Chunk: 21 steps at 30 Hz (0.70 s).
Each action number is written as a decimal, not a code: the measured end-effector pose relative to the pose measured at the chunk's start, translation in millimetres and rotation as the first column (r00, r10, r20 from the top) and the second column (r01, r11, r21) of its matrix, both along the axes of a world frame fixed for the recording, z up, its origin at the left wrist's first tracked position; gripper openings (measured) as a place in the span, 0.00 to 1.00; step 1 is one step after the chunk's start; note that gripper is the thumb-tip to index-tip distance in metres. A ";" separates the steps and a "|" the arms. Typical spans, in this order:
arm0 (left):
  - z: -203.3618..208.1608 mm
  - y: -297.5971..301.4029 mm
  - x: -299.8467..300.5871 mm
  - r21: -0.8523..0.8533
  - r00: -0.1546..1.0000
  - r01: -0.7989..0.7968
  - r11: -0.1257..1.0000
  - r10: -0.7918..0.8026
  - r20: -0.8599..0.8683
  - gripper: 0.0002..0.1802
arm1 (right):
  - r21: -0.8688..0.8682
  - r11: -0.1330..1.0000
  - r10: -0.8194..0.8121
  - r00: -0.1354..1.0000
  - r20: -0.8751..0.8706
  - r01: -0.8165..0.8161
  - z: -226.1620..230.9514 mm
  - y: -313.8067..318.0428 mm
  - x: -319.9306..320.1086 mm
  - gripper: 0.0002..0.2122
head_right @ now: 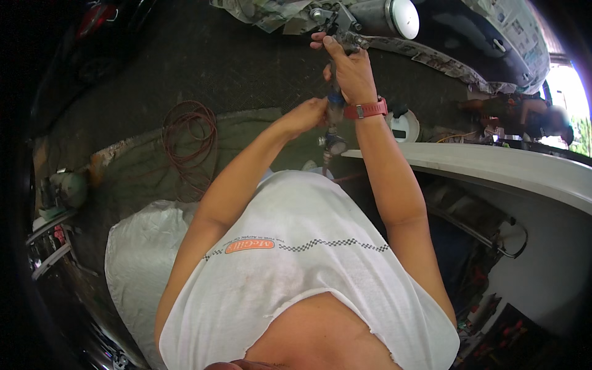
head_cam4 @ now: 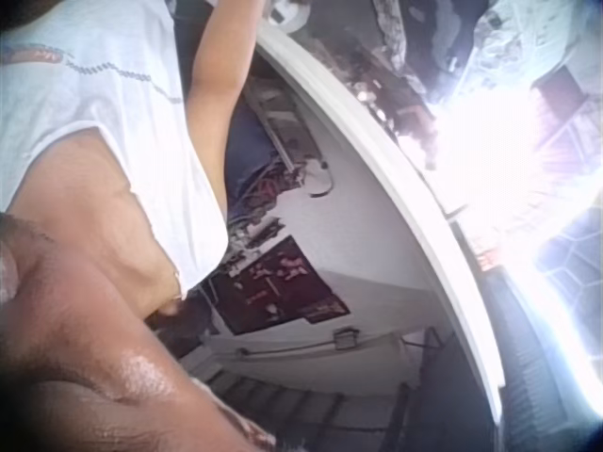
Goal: The person uses a spray gun to apply white paint to the hood of a black car. The car is partially covered with newspaper to protect surrounding areas. The person moves around the vehicle to ensure even coverage and occasionally touches the surface to check the paint application.
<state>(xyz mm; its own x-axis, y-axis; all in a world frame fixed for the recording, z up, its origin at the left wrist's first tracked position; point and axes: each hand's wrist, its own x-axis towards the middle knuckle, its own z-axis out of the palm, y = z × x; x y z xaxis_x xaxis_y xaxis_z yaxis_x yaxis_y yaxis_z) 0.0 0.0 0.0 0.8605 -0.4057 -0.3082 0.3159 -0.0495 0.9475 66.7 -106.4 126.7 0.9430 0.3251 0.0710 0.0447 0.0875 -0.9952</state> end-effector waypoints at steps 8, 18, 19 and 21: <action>-20.6 31.6 -17.3 0.251 0.990 0.005 0.968 -0.039 0.133 0.31 | -0.033 0.999 -0.001 1.000 0.008 0.001 -17.1 6.4 -6.3 0.19; -359.3 277.1 -380.8 0.826 0.901 -0.110 0.552 0.406 -0.151 0.35 | -0.349 0.899 0.207 0.959 -0.193 -0.264 -86.4 34.3 -32.9 0.34; -331.4 263.6 -391.5 0.672 0.490 -0.396 0.625 0.763 -0.421 0.31 | -0.403 0.877 0.191 0.959 -0.209 -0.263 -102.2 29.6 -42.6 0.33; -320.3 276.0 -451.3 0.713 0.521 -0.347 0.609 0.758 -0.394 0.27 | -0.461 0.836 0.191 0.945 -0.265 -0.298 -119.0 26.4 -53.0 0.32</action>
